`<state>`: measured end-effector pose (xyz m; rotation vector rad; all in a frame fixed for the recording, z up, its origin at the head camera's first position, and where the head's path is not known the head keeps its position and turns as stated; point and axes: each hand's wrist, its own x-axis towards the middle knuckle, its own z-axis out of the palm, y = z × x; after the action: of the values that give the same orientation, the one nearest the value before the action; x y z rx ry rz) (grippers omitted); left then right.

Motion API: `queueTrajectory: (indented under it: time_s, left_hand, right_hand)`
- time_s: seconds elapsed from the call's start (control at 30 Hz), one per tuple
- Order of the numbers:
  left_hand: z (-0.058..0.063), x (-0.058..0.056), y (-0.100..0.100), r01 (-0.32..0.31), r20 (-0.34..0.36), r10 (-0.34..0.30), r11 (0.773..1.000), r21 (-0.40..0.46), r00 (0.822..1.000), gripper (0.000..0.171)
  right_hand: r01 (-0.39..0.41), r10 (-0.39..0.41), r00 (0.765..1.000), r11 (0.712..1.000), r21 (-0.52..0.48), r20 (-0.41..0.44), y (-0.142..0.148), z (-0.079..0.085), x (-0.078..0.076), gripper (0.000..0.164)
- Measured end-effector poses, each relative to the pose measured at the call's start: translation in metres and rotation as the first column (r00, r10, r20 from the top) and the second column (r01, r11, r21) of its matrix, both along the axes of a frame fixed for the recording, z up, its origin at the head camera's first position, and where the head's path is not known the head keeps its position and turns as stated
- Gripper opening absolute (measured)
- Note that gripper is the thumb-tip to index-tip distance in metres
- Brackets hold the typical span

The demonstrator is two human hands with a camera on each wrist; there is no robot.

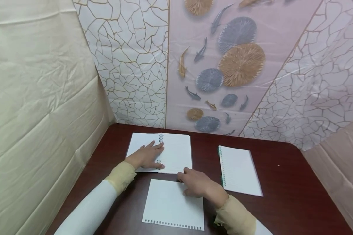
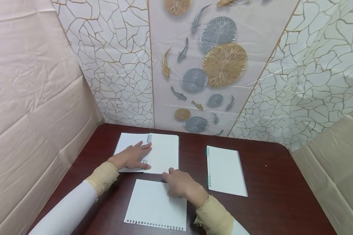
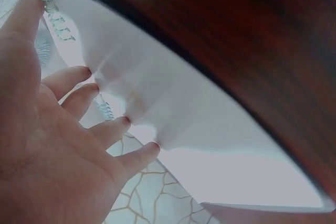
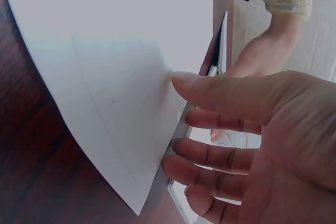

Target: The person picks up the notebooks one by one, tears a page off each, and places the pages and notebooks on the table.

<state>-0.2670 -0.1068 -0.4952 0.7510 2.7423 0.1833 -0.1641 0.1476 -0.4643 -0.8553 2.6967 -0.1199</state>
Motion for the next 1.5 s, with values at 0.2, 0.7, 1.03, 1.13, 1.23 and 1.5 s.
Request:
queueTrajectory:
  time_s: [0.2, 0.7, 1.03, 1.13, 1.23, 1.5]
  left_hand:
    - [-0.003, 0.001, -0.002, 0.023, -0.028, -0.021, 0.997, 0.072, 0.999, 0.096]
    - [-0.014, -0.003, -0.023, -0.172, -0.196, 0.220, 0.956, 0.238, 0.956, 0.083]
    - [-0.008, -0.026, -0.060, -0.429, -0.186, 0.457, 0.887, 0.172, 0.870, 0.079]
    - [-0.002, -0.034, -0.067, -0.484, -0.153, 0.512, 0.855, 0.189, 0.845, 0.083]
    - [0.005, -0.040, -0.074, -0.538, -0.116, 0.568, 0.815, 0.213, 0.815, 0.086]
    - [0.013, -0.050, -0.084, -0.600, 0.045, 0.610, 0.760, 0.250, 0.791, 0.087]
  right_hand:
    - [0.014, -0.013, 1.000, 0.999, -0.034, 0.005, 0.003, -0.003, -0.002, 0.042]
    - [-0.042, 0.050, 0.998, 0.975, -0.216, 0.030, 0.021, 0.006, -0.016, 0.031]
    - [0.027, -0.099, 0.974, 0.944, -0.330, -0.204, 0.020, 0.001, -0.043, 0.051]
    - [0.068, -0.145, 0.957, 0.954, -0.291, -0.252, 0.020, -0.007, -0.053, 0.064]
    - [0.105, -0.165, 0.953, 0.967, -0.233, -0.254, 0.022, -0.013, -0.063, 0.074]
    - [0.179, -0.194, 0.973, 0.976, -0.121, -0.123, 0.027, -0.022, -0.076, 0.090]
